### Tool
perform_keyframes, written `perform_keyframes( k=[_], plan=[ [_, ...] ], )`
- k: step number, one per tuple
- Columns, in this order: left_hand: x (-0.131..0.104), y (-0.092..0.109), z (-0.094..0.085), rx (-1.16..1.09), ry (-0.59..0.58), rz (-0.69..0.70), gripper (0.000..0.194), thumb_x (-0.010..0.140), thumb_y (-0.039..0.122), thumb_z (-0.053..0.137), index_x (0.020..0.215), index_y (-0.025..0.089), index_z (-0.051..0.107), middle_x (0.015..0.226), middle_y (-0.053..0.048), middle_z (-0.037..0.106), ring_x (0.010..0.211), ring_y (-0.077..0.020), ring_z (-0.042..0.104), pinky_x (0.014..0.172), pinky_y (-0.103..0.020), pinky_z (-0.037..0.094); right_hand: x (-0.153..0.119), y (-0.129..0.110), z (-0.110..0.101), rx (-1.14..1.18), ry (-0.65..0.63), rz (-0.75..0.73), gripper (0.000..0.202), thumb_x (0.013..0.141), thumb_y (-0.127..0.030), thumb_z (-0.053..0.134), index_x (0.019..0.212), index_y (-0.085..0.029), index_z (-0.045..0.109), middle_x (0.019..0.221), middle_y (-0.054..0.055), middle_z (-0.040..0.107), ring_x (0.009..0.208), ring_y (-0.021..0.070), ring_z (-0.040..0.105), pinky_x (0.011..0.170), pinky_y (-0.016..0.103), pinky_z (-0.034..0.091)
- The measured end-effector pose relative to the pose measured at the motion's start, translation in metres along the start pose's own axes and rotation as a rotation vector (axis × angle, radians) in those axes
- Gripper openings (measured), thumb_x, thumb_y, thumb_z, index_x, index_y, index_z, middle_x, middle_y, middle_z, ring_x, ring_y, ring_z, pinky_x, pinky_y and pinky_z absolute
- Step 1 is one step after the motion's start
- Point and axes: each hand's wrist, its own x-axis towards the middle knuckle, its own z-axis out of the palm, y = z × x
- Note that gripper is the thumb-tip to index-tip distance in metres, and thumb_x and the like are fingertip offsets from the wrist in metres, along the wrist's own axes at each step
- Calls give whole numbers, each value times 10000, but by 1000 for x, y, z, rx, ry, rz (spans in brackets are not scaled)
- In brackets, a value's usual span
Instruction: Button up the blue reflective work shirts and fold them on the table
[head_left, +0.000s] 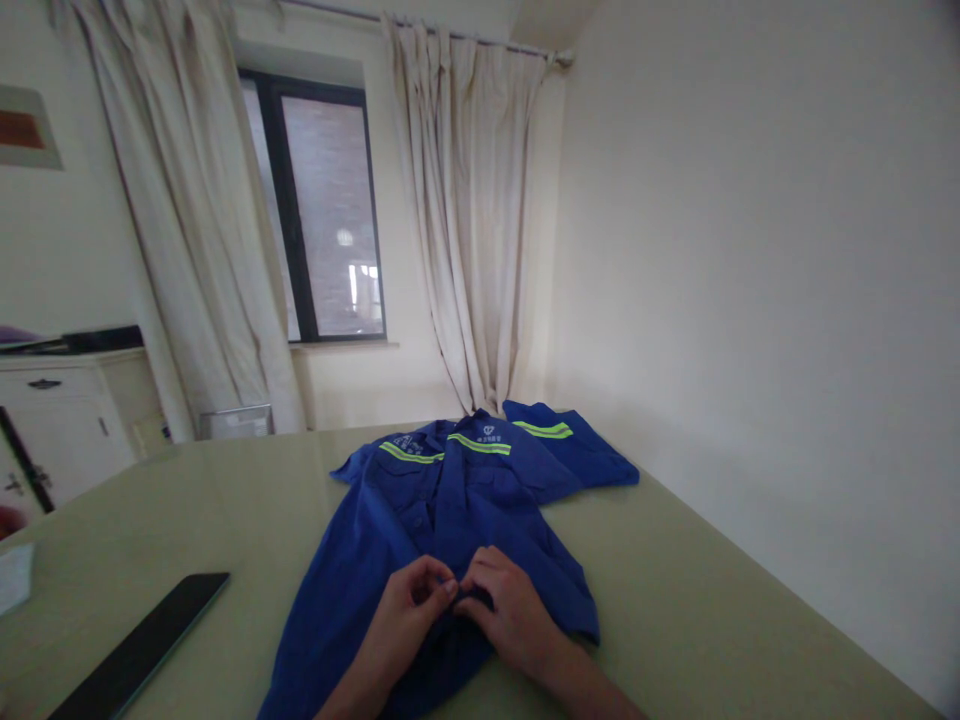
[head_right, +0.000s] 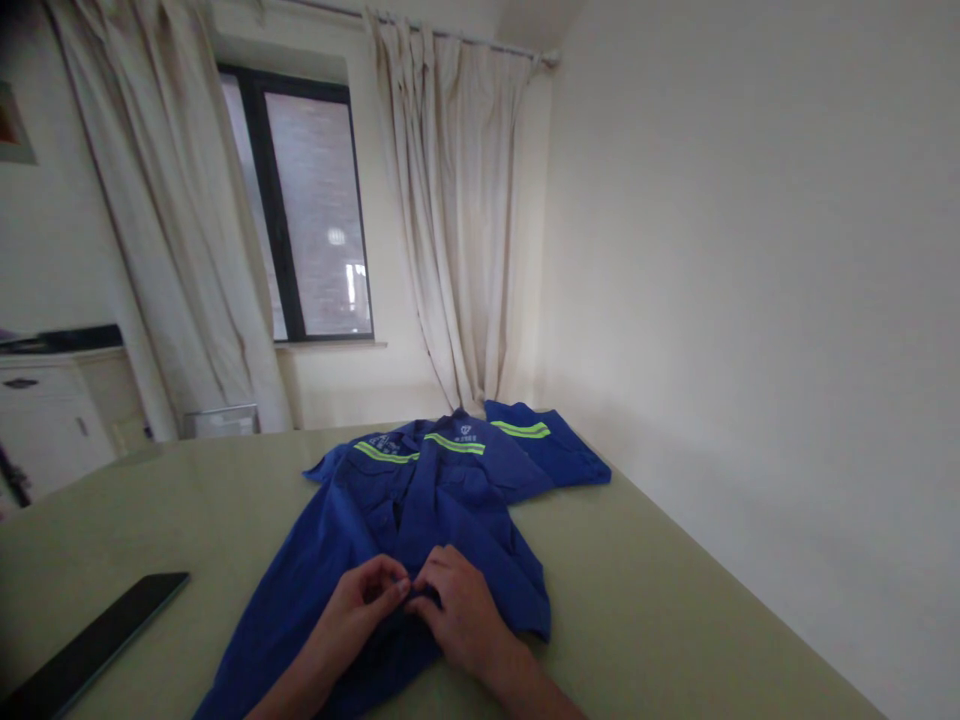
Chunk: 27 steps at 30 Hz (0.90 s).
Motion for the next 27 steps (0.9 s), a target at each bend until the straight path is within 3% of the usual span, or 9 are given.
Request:
perform_keyframes(
  k=[5, 9, 13, 20, 27],
  plan=[
    [0, -4, -4, -31, -25, -62, 481, 776, 611, 730, 932, 156, 713, 577, 58, 532, 534, -105, 441, 513, -215, 291, 0, 0, 0, -47, -26, -20, 87, 875, -252, 775, 935, -231, 715, 984, -11, 674, 994, 168, 587, 876, 250, 413],
    [-7, 10, -3, 109, -8, 35, 347, 887, 520, 643, 909, 184, 729, 683, 8, 665, 641, -144, 571, 592, -222, 405, -1, -2, 2, -65, -18, 48, 95, 889, -270, 755, 969, -239, 714, 1018, -5, 681, 1011, 169, 603, 882, 246, 422],
    [-11, 20, -6, 292, -71, 151, 235, 953, 367, 573, 983, 245, 771, 912, -17, 781, 826, -177, 694, 773, -239, 499, -3, -4, 3, -89, 3, 81, 55, 900, -224, 710, 952, -229, 692, 1019, 5, 674, 1005, 173, 610, 884, 246, 431],
    [-11, 19, -15, 454, -140, 248, 237, 944, 252, 576, 1072, 312, 766, 1048, 17, 792, 967, -173, 725, 897, -240, 529, -3, -3, 5, -174, 0, 39, 73, 932, -152, 640, 934, -221, 663, 1004, -4, 657, 994, 156, 601, 873, 232, 431],
    [-14, 15, -10, 584, -135, 300, 263, 956, 184, 553, 1120, 313, 712, 1101, 31, 769, 1009, -159, 715, 908, -236, 534, -1, 2, 0, -268, -88, -41, 84, 979, -191, 605, 973, -223, 682, 1015, -1, 666, 997, 156, 597, 876, 238, 439]
  ],
)
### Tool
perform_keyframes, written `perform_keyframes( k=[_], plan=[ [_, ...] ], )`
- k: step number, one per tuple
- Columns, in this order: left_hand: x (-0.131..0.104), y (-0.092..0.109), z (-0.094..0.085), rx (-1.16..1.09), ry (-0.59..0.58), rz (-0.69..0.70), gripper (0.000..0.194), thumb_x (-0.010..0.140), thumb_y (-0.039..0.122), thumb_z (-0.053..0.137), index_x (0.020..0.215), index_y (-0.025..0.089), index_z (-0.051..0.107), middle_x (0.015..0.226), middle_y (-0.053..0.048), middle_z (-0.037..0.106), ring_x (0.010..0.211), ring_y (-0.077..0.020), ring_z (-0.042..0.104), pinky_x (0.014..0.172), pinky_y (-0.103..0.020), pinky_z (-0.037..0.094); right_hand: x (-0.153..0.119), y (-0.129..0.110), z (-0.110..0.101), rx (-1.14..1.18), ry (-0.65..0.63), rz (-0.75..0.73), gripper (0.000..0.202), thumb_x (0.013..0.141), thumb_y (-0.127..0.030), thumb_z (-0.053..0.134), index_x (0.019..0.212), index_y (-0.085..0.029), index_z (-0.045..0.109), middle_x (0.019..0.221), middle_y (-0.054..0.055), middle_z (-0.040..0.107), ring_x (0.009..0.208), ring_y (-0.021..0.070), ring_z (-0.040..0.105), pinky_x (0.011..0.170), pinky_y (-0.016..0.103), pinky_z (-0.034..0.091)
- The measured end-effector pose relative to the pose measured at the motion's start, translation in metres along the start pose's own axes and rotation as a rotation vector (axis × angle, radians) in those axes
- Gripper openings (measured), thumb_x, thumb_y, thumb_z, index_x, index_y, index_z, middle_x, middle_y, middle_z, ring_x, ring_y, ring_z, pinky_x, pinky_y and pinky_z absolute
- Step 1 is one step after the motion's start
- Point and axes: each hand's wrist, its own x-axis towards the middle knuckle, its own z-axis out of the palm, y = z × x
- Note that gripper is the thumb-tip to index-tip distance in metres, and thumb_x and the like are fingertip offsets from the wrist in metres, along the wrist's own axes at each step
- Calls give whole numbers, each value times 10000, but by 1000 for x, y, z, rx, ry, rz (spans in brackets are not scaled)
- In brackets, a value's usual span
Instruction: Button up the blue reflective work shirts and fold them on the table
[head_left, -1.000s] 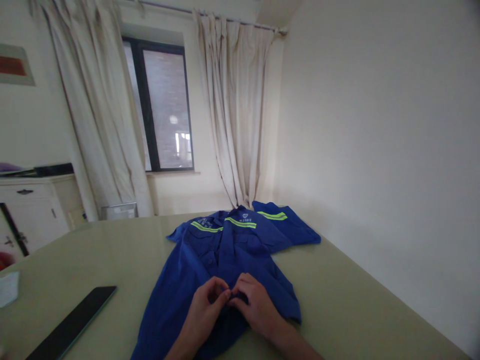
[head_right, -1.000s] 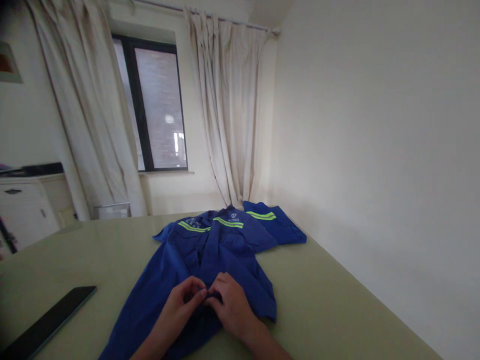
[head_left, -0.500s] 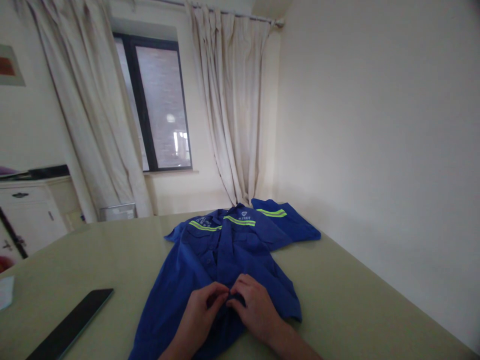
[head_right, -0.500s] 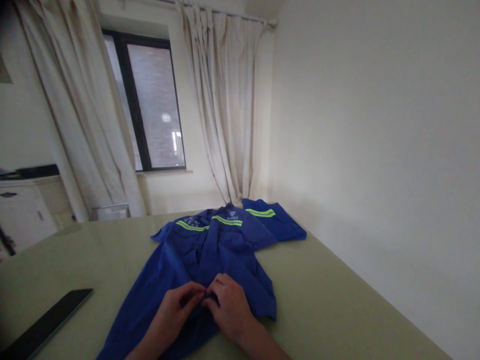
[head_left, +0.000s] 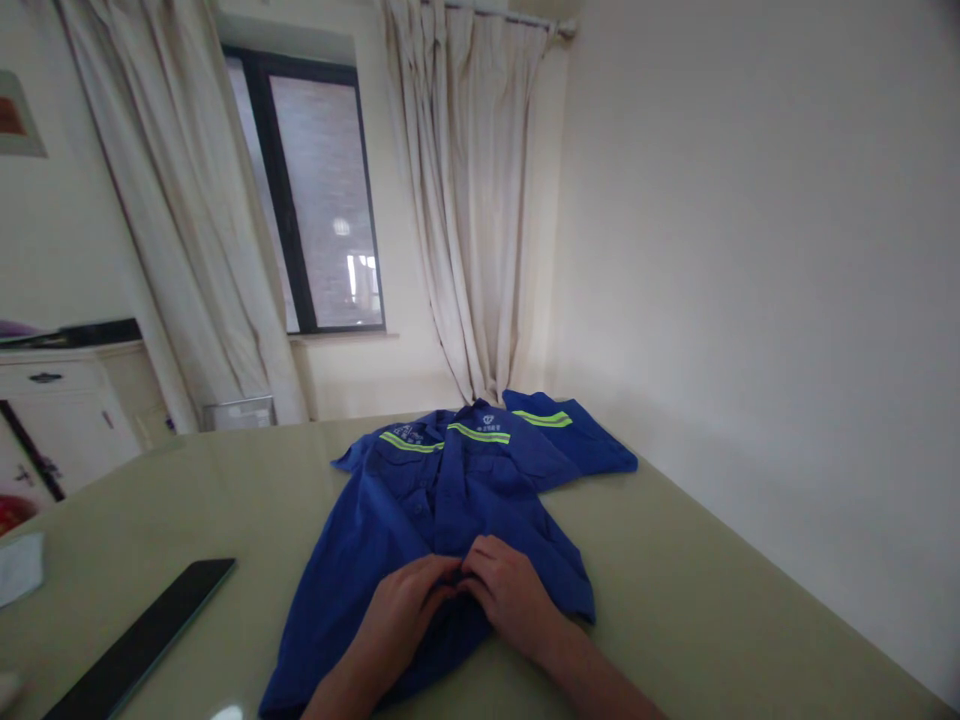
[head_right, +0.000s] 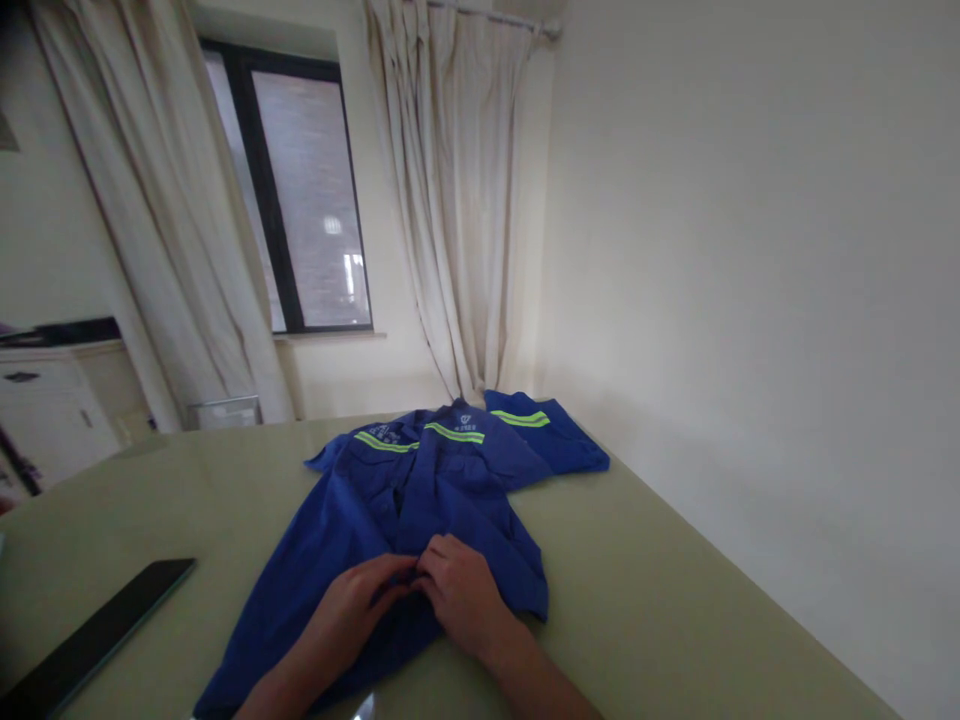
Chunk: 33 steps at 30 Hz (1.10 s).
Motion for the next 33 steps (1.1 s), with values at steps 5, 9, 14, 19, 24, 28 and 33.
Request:
perform_keyframes(
  k=[5, 9, 14, 19, 24, 28, 33],
  plan=[
    [-3, -2, 3, 201, 31, 75, 273, 978, 192, 542, 1176, 304, 693, 1018, 3, 756, 931, -176, 713, 854, -258, 548, 1, 4, 1, 41, -3, -14, 73, 963, -186, 631, 956, -210, 700, 993, 7, 665, 965, 157, 616, 851, 238, 449],
    [-4, -2, 5, 217, 25, 113, 307, 1009, 224, 497, 1247, 323, 663, 1005, -2, 732, 892, -166, 703, 835, -253, 554, 3, 2, -2, 164, 24, 36, 31, 931, -216, 688, 927, -204, 717, 960, 3, 669, 925, 151, 630, 825, 231, 448],
    [-5, 0, 5, 97, 44, 58, 312, 1016, 212, 441, 1218, 297, 663, 1086, -24, 707, 947, -159, 698, 865, -249, 545, 2, -5, -9, 244, 21, 122, 119, 876, -308, 766, 915, -200, 738, 900, 2, 661, 821, 149, 615, 719, 235, 429],
    [-6, 5, 2, 113, -14, 21, 274, 1021, 205, 401, 1159, 270, 629, 1065, -29, 678, 932, -168, 684, 841, -272, 523, 0, -9, -10, 222, 4, 95, 134, 903, -337, 739, 960, -216, 741, 954, 5, 678, 865, 155, 630, 760, 240, 433],
    [-7, 7, 3, 144, -33, 28, 296, 1006, 138, 347, 1132, 255, 589, 1055, -34, 657, 909, -167, 670, 820, -269, 502, 0, -13, -10, 181, -7, 99, 199, 945, -398, 686, 922, -207, 736, 914, 5, 672, 847, 151, 633, 754, 241, 434],
    [-8, 5, 4, 144, -25, 46, 235, 1007, 152, 370, 1091, 251, 566, 1031, -26, 652, 916, -169, 660, 839, -277, 496, 0, -13, -10, 175, -10, 87, 204, 966, -397, 656, 937, -207, 724, 948, 9, 677, 886, 153, 642, 784, 239, 441],
    [-6, 2, 4, 134, -29, 32, 156, 983, 168, 457, 1070, 252, 556, 1020, -10, 656, 917, -169, 665, 831, -282, 497, -2, -10, -9, 178, -27, 69, 153, 969, -359, 654, 991, -223, 720, 1013, 13, 682, 924, 160, 652, 817, 240, 451]
  ],
)
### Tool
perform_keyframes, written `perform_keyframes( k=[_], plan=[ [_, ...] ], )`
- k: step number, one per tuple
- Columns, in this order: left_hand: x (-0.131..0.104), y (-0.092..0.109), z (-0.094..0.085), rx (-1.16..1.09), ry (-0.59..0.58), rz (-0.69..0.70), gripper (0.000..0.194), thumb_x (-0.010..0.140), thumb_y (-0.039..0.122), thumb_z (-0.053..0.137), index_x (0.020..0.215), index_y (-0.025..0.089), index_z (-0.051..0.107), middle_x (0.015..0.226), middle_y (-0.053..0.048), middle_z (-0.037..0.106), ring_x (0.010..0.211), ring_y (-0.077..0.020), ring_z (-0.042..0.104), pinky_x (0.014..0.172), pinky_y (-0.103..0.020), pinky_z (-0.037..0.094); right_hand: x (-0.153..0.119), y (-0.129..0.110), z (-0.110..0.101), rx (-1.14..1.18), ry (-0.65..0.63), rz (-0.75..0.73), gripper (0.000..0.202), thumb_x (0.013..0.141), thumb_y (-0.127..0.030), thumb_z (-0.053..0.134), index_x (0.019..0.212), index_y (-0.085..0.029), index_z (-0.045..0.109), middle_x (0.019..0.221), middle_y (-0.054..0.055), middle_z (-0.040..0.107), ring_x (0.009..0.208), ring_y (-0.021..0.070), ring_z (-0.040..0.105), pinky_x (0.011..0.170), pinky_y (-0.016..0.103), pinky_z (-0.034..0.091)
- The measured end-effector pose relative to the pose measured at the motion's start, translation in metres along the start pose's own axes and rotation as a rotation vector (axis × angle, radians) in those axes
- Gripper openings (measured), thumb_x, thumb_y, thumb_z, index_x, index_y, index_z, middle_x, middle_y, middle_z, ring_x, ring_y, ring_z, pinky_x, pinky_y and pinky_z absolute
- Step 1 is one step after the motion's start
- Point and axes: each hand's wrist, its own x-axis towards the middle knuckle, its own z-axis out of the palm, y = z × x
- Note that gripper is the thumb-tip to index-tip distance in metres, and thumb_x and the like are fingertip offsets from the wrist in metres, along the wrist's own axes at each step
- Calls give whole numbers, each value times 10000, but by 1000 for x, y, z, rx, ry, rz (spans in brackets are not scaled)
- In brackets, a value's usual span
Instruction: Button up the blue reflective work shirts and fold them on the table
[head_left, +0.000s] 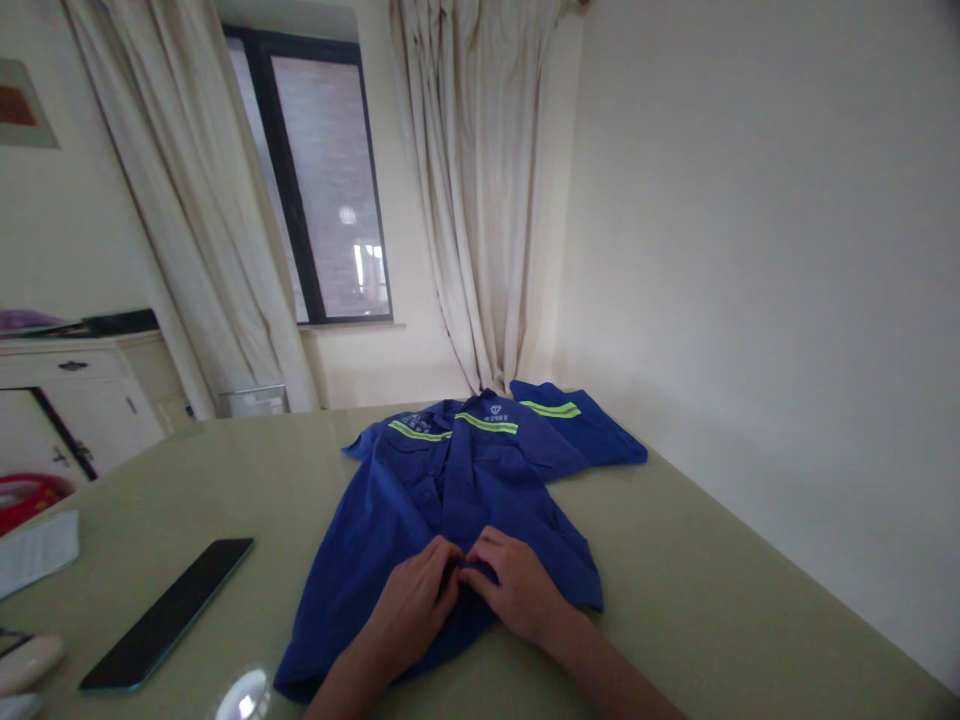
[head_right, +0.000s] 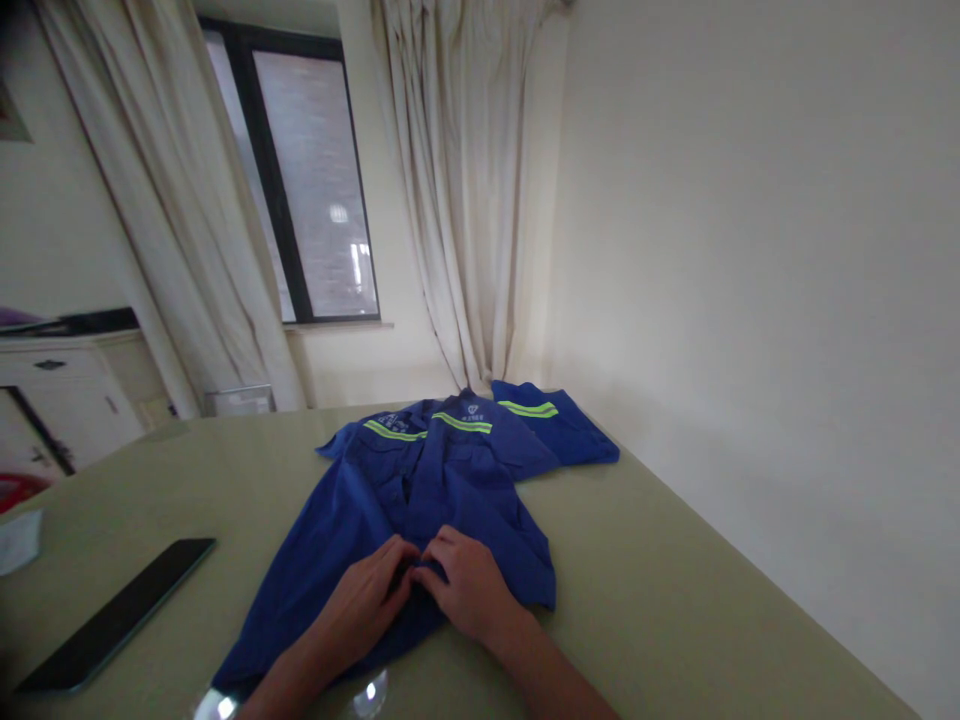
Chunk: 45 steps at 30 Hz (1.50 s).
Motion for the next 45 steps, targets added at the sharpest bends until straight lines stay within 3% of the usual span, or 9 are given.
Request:
perform_keyframes(
  k=[15, 36, 41, 45],
  plan=[
    [-1, -3, -2, -8, 53, 0, 230, 891, 138, 548, 1082, 258, 595, 989, -4, 691, 868, -165, 683, 780, -257, 508, -2, -2, -2, -46, -41, -20, 180, 982, -377, 624, 1069, -240, 703, 1071, 27, 677, 962, 178, 656, 851, 254, 465],
    [0, 1, -2, 74, -38, -40, 258, 935, 167, 518, 1133, 266, 652, 1087, -28, 694, 946, -194, 688, 858, -284, 509, -2, -3, 0, -171, -27, 7, 154, 972, -366, 633, 983, -229, 704, 1007, 27, 693, 961, 194, 647, 839, 266, 459],
    [2, -3, -2, 16, -40, -60, 239, 940, 169, 511, 1102, 261, 659, 1029, -16, 691, 931, -185, 680, 825, -272, 488, -1, -2, 6, -194, 14, 67, 169, 958, -394, 656, 947, -229, 692, 990, 22, 684, 958, 199, 643, 838, 274, 458],
    [3, -2, -3, -76, -35, -93, 198, 915, 175, 534, 1019, 253, 682, 974, -6, 700, 900, -178, 666, 808, -271, 473, -2, -1, 6, -140, -7, 33, 97, 978, -324, 630, 982, -241, 680, 1026, 7, 674, 968, 176, 643, 838, 250, 449]
  ],
)
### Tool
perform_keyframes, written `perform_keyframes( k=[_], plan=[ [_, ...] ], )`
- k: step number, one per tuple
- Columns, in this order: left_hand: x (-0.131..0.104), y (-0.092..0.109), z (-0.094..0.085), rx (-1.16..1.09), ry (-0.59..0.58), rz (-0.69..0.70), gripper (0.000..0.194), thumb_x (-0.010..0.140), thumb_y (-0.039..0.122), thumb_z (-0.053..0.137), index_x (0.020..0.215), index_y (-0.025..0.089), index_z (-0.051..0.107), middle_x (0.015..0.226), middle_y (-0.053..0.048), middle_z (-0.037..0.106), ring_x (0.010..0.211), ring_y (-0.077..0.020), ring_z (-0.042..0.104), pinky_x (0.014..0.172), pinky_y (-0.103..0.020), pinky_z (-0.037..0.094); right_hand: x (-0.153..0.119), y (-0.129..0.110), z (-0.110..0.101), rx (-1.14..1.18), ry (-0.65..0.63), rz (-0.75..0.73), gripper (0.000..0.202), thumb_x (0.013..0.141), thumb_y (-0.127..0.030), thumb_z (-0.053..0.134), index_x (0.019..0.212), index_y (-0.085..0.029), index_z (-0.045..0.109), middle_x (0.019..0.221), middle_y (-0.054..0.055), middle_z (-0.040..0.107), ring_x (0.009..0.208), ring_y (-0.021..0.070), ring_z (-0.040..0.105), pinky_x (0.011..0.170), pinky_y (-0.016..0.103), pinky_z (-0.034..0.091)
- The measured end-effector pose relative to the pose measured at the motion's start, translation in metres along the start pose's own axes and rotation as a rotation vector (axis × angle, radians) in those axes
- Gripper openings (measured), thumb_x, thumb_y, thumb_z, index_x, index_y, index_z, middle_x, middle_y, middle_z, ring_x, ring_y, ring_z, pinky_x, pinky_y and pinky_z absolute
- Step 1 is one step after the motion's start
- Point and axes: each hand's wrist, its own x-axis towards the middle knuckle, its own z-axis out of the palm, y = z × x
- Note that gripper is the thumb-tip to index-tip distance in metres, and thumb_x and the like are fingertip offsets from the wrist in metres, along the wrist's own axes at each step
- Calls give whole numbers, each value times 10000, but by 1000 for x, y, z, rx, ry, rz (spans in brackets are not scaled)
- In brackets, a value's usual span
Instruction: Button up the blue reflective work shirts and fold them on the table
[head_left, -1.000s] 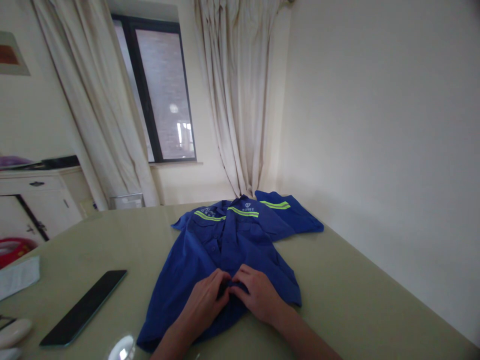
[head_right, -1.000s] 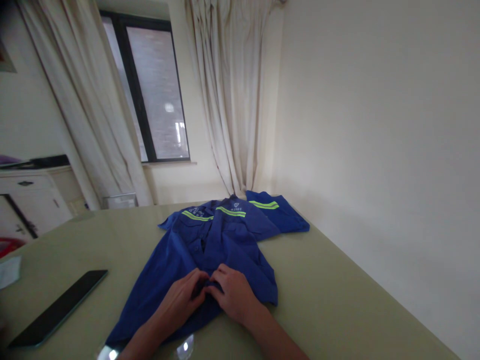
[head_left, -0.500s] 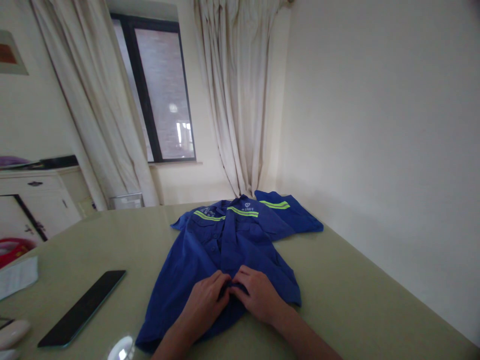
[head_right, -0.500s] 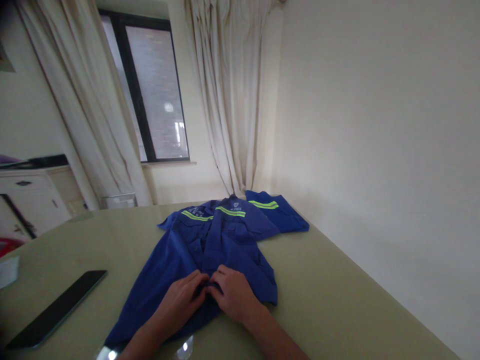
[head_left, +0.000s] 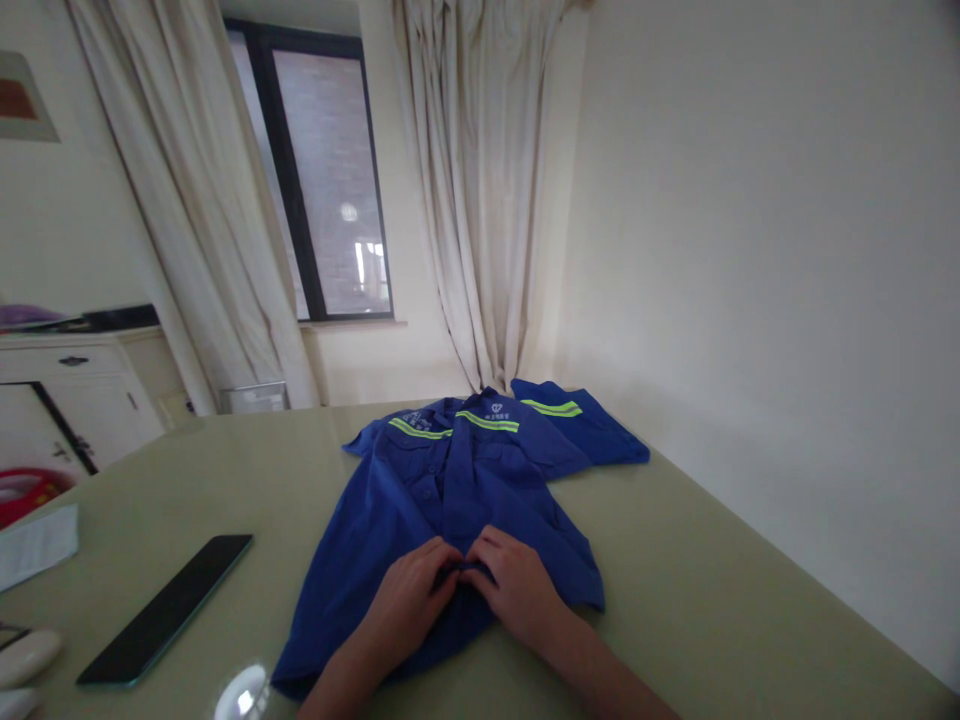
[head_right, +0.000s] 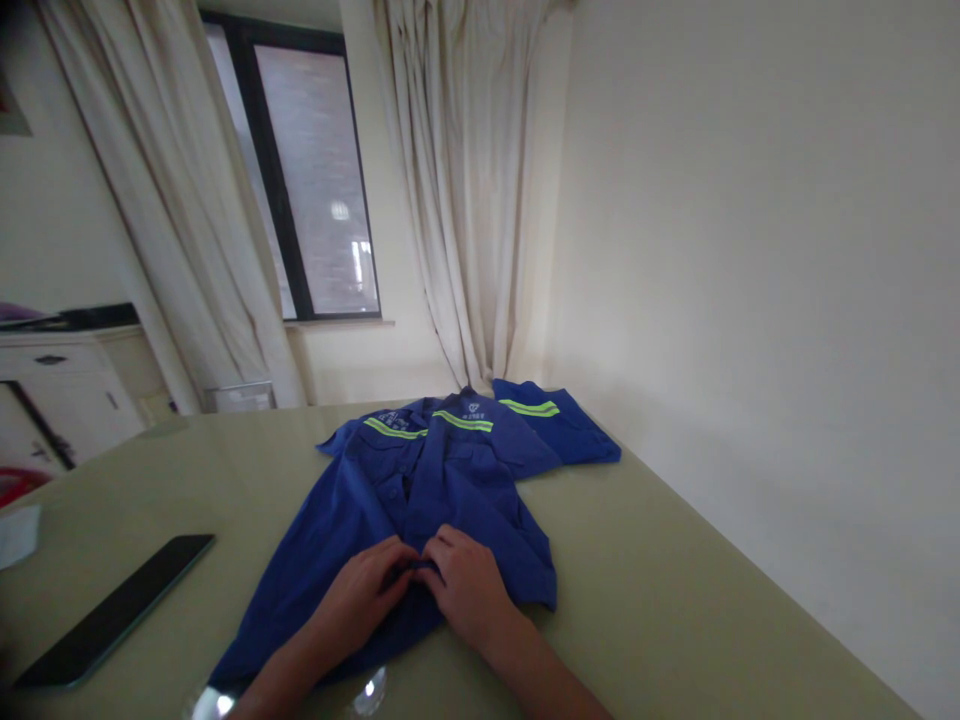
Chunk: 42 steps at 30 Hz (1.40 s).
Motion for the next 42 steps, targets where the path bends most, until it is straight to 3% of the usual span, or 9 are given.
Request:
perform_keyframes(
  k=[6, 11, 14, 17, 20, 23, 27, 32, 42],
  plan=[
    [0, 6, -18, -199, -37, -83, 157, 881, 309, 628, 959, 218, 729, 875, -12, 730, 804, -174, 648, 728, -260, 478, 0, -3, -13, 56, -41, -48, 129, 969, -349, 639, 985, -238, 704, 1020, 11, 683, 968, 169, 639, 817, 237, 431],
    [0, -21, -32, -162, 24, -95, 375, 1001, 478, 448, 1177, 259, 695, 1200, -46, 716, 1156, -222, 610, 1036, -362, 455, 2, -4, -22, 120, -112, 48, 428, 1026, -525, 490, 853, -210, 723, 788, 16, 699, 757, 170, 646, 708, 255, 417],
    [-4, -35, -33, 143, 80, -126, 388, 1005, 464, 451, 1311, 297, 620, 1329, -49, 653, 1244, -255, 566, 1074, -427, 424, 1, -8, -16, 111, 23, 9, 301, 1024, -457, 528, 1147, -244, 701, 1094, 41, 719, 1023, 205, 647, 885, 272, 436],
    [-7, -37, -35, 348, 19, -186, 325, 1015, 447, 442, 1172, 285, 676, 1202, -54, 685, 1108, -244, 645, 962, -380, 474, -1, -12, -7, 97, -10, -104, 360, 1024, -418, 537, 1356, -296, 606, 1290, 30, 662, 1175, 217, 586, 1004, 290, 411],
    [-7, -31, -35, 436, 25, -265, 359, 1041, 411, 385, 1007, 243, 700, 1045, -67, 709, 1021, -248, 672, 903, -372, 481, -1, -14, -1, 65, -89, -100, 360, 1042, -476, 469, 1299, -305, 655, 1197, 30, 694, 1107, 222, 616, 963, 297, 437],
    [-4, -22, -30, 427, 27, -205, 248, 1000, 296, 475, 930, 233, 705, 987, -60, 697, 1010, -252, 644, 909, -374, 457, 0, -14, 3, 32, -98, -24, 417, 1029, -560, 441, 1302, -320, 646, 1148, 43, 701, 1031, 230, 660, 878, 302, 461],
    [0, -13, -19, 194, -10, -79, 251, 950, 177, 503, 1006, 286, 722, 1091, -30, 698, 1062, -222, 608, 921, -358, 431, 4, -13, 5, -43, -128, 5, 381, 990, -571, 512, 1208, -298, 664, 1051, 45, 734, 960, 249, 688, 781, 305, 443],
    [-1, -14, -18, -22, -58, -89, 232, 880, 197, 607, 1025, 320, 740, 1179, -16, 693, 1140, -221, 604, 996, -377, 407, 5, -14, 7, -23, -96, 71, 288, 923, -546, 621, 968, -265, 664, 935, 10, 743, 845, 214, 681, 669, 269, 363],
    [0, -4, -7, 66, -36, -133, 188, 855, 114, 565, 917, 266, 657, 1032, 6, 703, 1067, -222, 605, 1007, -437, 339, 7, -13, 11, 2, -87, 230, 271, 849, -520, 680, 859, -250, 654, 818, -1, 736, 751, 194, 668, 599, 259, 295]
  ],
)
